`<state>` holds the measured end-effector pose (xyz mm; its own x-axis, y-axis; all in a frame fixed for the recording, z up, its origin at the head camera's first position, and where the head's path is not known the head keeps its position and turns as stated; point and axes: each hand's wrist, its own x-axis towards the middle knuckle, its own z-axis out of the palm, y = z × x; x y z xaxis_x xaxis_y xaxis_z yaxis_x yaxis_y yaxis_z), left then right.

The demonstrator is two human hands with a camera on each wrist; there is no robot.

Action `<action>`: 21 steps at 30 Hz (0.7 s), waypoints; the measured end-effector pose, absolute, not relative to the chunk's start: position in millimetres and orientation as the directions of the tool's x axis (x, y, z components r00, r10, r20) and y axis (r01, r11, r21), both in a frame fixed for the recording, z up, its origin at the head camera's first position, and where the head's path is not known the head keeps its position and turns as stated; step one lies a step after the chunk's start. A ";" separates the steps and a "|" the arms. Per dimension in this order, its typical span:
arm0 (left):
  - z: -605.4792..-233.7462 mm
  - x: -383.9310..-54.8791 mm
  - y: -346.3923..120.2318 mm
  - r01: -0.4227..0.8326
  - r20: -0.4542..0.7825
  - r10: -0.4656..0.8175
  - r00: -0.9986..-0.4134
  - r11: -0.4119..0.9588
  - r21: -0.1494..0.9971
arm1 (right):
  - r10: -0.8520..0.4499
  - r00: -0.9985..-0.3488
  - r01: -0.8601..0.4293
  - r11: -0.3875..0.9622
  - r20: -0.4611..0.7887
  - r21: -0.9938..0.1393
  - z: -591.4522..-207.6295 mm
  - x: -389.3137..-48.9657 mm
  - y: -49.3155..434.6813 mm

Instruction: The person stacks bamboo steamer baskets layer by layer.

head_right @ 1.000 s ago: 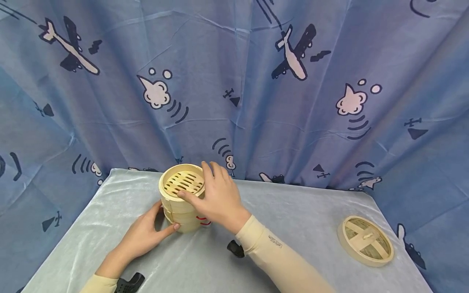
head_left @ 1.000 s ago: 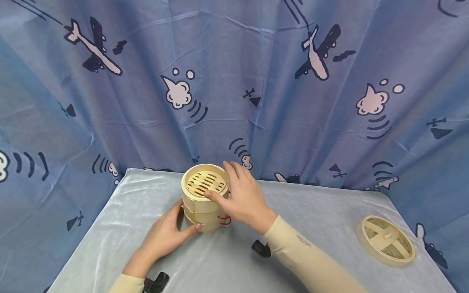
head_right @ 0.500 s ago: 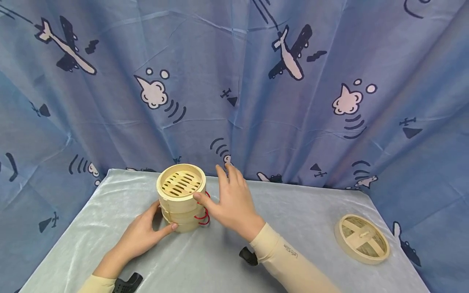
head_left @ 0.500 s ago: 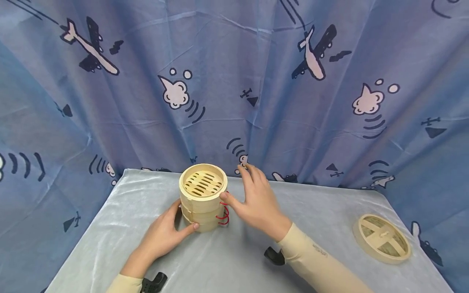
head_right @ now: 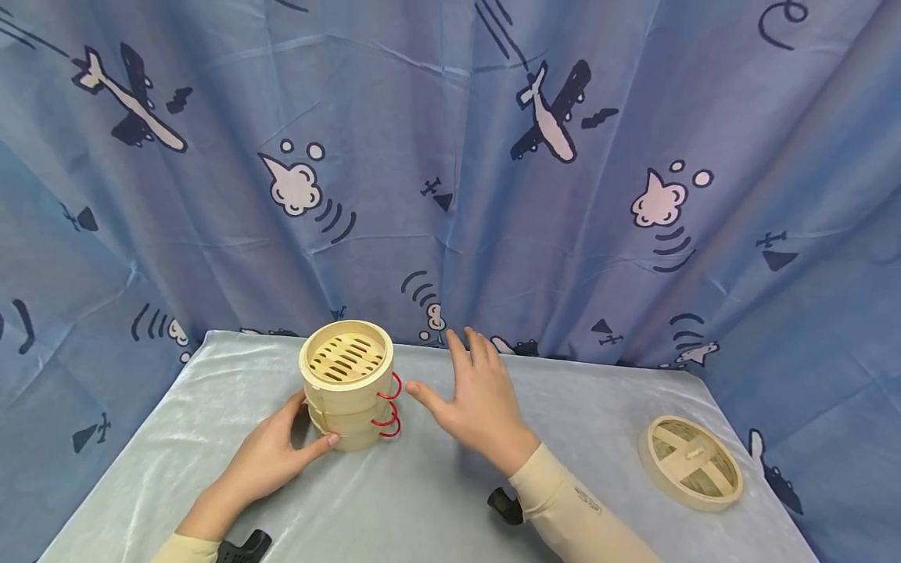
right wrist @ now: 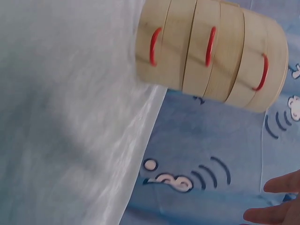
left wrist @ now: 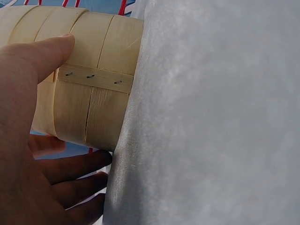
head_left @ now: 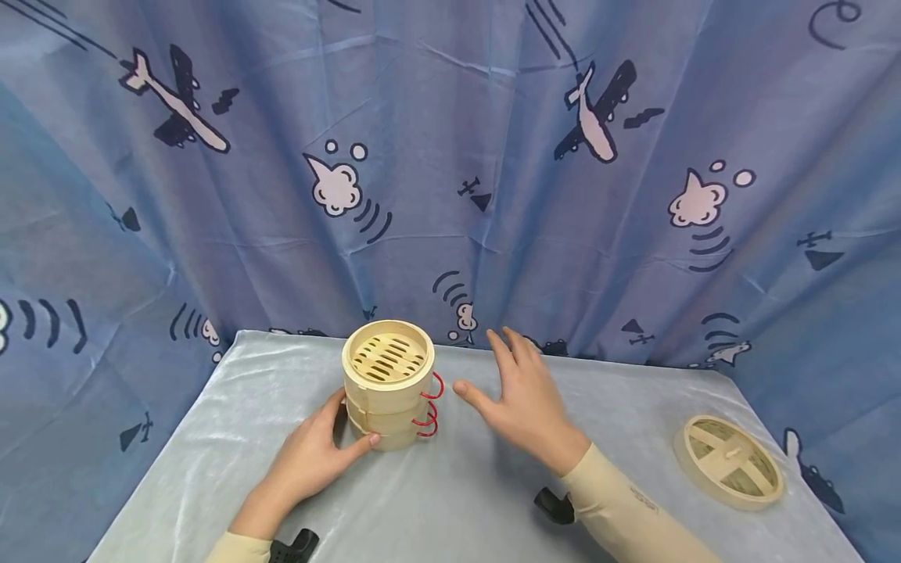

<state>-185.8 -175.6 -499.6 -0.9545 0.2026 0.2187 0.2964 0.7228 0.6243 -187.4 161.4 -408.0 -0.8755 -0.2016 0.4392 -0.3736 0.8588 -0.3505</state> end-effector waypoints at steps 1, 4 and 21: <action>-499.5 -185.8 -175.6 0.295 0.217 0.202 -0.955 0.723 0.625 | -0.192 -0.880 -0.363 0.862 0.434 -0.354 -408.9 -186.8 164.6; -499.1 -186.6 -175.6 0.299 0.222 0.203 -0.954 0.723 0.622 | -0.168 -0.891 -0.336 0.869 0.421 -0.364 -411.0 -185.4 174.5; -501.6 -184.7 -174.2 0.307 0.235 0.202 -0.951 0.722 0.620 | -0.069 -0.943 -0.202 0.896 0.325 -0.396 -428.5 -170.9 225.7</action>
<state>-184.7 -174.2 -501.6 -0.9507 0.2020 0.2351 0.3068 0.7223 0.6198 -170.9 225.7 -428.5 -0.9433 -0.0692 0.3247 -0.2019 0.8960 -0.3956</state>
